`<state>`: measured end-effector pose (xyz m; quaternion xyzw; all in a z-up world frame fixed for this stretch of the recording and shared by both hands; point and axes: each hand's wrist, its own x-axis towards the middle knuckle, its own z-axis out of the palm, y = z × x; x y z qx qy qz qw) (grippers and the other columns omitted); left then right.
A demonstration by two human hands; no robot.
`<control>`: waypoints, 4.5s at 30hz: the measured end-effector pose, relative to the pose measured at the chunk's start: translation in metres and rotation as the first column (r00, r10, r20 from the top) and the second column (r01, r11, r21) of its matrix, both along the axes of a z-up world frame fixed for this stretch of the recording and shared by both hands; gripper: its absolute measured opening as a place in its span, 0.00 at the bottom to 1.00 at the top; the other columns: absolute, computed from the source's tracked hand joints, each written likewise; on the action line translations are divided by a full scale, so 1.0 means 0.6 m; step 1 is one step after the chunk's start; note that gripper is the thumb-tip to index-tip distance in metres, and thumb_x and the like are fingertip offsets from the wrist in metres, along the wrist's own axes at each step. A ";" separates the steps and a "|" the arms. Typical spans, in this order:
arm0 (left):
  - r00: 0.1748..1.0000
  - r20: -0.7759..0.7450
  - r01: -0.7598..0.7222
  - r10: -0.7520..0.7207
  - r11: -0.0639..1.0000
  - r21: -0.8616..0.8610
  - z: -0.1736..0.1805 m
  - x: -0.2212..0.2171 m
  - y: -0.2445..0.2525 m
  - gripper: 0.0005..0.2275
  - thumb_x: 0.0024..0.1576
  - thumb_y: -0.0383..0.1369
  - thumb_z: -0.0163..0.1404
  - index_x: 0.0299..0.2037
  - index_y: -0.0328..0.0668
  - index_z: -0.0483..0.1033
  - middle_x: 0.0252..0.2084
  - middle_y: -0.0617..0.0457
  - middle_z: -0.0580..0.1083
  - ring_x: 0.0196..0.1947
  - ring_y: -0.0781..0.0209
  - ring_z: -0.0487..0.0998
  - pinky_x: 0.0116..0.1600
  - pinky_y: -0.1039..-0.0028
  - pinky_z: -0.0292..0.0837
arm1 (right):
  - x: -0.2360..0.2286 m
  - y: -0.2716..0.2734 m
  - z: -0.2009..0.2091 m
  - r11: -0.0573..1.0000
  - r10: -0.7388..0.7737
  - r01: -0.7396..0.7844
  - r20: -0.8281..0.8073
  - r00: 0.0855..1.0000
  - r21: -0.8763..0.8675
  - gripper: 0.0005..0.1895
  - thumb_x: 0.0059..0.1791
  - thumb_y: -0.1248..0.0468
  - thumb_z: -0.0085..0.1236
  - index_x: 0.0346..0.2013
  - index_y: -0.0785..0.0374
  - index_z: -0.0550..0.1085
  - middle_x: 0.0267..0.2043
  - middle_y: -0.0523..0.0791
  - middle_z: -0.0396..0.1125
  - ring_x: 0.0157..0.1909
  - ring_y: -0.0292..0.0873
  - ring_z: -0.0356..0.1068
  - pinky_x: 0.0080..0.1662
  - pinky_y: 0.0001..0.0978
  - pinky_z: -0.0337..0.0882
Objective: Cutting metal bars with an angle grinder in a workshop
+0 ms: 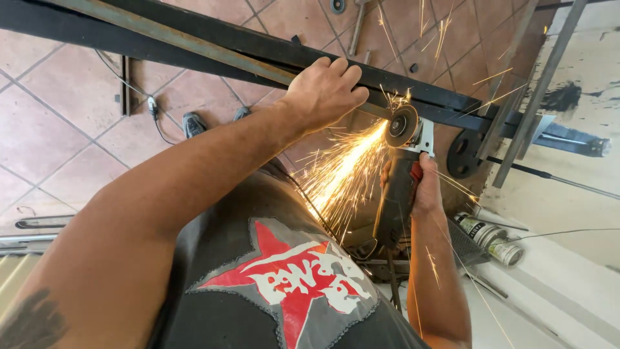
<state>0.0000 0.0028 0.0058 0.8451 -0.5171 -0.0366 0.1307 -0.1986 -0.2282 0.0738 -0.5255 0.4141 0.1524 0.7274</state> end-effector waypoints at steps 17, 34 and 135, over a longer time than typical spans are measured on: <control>0.989 0.148 0.018 0.010 0.982 -0.187 -0.026 -0.004 0.003 0.06 0.56 0.34 0.51 0.42 0.54 0.74 0.41 0.51 0.72 0.40 0.50 0.74 0.38 0.62 0.71 | -0.165 0.026 -0.066 0.971 -0.239 0.239 0.043 0.970 0.010 0.36 0.49 0.38 0.45 0.49 0.69 0.75 0.39 0.53 0.75 0.35 0.50 0.76 0.37 0.39 0.76; 0.954 0.289 0.183 -0.079 0.918 -0.352 -0.053 0.044 -0.002 0.07 0.59 0.41 0.58 0.33 0.55 0.74 0.34 0.56 0.71 0.34 0.54 0.76 0.24 0.62 0.72 | -0.275 0.072 -0.044 0.888 -0.449 0.457 0.110 0.887 -0.059 0.27 0.49 0.47 0.48 0.46 0.69 0.74 0.36 0.53 0.73 0.36 0.50 0.74 0.39 0.41 0.76; 0.841 0.374 0.493 -0.390 0.838 -0.236 -0.028 0.040 0.001 0.18 0.57 0.56 0.60 0.33 0.56 0.73 0.36 0.61 0.69 0.36 0.60 0.71 0.36 0.71 0.66 | -0.145 0.134 0.046 0.085 0.389 -0.531 -0.463 0.797 -0.843 0.44 0.35 0.50 0.69 0.64 0.54 0.65 0.60 0.42 0.69 0.59 0.51 0.70 0.48 0.54 0.71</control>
